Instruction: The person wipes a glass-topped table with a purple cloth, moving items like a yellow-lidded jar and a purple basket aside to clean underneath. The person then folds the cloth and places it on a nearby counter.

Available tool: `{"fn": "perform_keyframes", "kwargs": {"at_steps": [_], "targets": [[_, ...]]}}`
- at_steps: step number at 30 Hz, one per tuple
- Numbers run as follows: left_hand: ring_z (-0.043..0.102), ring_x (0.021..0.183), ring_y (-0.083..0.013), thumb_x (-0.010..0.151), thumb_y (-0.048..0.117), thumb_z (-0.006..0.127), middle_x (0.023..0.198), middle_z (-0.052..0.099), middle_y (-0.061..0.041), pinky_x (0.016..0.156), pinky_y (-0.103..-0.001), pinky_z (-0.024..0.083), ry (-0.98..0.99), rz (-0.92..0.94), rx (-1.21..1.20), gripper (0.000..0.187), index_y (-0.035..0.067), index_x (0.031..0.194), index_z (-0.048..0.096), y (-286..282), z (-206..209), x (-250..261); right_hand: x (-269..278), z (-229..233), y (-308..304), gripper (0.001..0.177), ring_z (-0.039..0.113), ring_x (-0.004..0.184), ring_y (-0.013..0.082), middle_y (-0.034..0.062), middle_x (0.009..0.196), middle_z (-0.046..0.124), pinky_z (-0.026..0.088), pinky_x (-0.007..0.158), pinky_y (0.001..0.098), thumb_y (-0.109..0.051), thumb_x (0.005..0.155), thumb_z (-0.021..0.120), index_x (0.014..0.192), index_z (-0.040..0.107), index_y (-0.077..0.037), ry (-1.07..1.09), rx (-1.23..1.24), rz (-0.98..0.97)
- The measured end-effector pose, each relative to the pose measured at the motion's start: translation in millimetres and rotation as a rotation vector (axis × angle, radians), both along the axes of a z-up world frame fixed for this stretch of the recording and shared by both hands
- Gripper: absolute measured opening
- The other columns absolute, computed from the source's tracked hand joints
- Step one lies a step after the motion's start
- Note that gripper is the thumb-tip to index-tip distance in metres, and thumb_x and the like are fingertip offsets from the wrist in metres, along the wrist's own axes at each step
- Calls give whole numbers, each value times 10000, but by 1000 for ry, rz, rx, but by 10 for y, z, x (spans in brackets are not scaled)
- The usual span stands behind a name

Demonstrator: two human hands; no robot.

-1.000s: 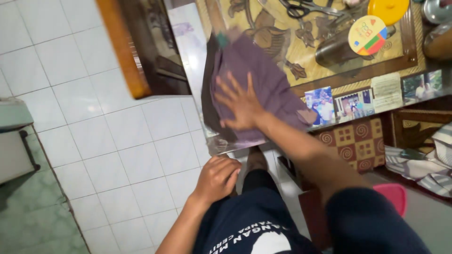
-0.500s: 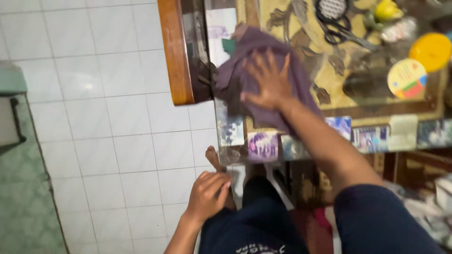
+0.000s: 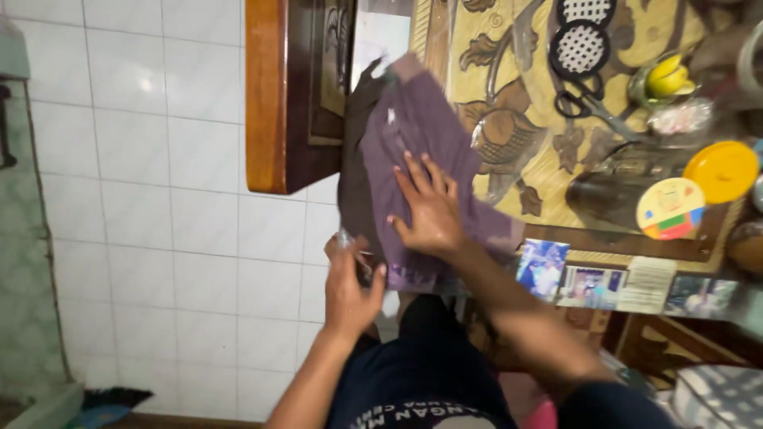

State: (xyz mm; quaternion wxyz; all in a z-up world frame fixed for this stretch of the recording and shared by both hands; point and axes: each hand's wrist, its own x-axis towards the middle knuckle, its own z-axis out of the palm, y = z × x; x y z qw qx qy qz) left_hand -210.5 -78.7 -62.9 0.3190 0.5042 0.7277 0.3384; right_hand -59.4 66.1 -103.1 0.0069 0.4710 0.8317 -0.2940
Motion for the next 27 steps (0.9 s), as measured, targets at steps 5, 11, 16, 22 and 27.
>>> {"fn": "perform_keyframes", "kwargs": {"at_steps": [5,11,16,22,27], "targets": [[617,988,-210,762,189,824,1267,499,-120,798,-356,553,-173,456,-75,887,-77,1451,333,314,-423,243,367,174,221,866,483,1307,453,245,1403,503,384,1089,556,-353,771,846,1453,465,22,80,217,-484],[614,880,-213,869,231,809,989,669,-126,800,-303,504,-305,333,-459,350,39,1125,667,378,-505,196,788,57,14,498,672,1087,361,228,1157,687,525,978,422,-336,882,802,1197,660,24,146,-113,-419],[563,1031,-198,979,130,643,1079,629,-111,918,-306,449,-437,14,341,147,7,967,563,138,-184,-164,1181,329,-306,476,595,1204,207,114,1301,640,453,1073,330,-236,997,669,1378,569,31,830,-288,-517],[436,711,-86,1062,240,541,733,510,-9,643,-278,398,-571,-199,80,228,47,949,499,-240,619,-678,1322,1307,-886,489,531,1296,164,68,1400,585,390,1155,315,-216,1066,584,1478,462,19,969,-240,-528],[447,625,-100,1044,242,530,647,514,-35,579,-292,397,-494,-304,111,232,50,922,485,-464,1469,-884,1223,2241,-1383,489,517,1323,166,75,1426,562,378,1174,327,-202,1063,576,1481,434,7,1012,-134,-507]]}}
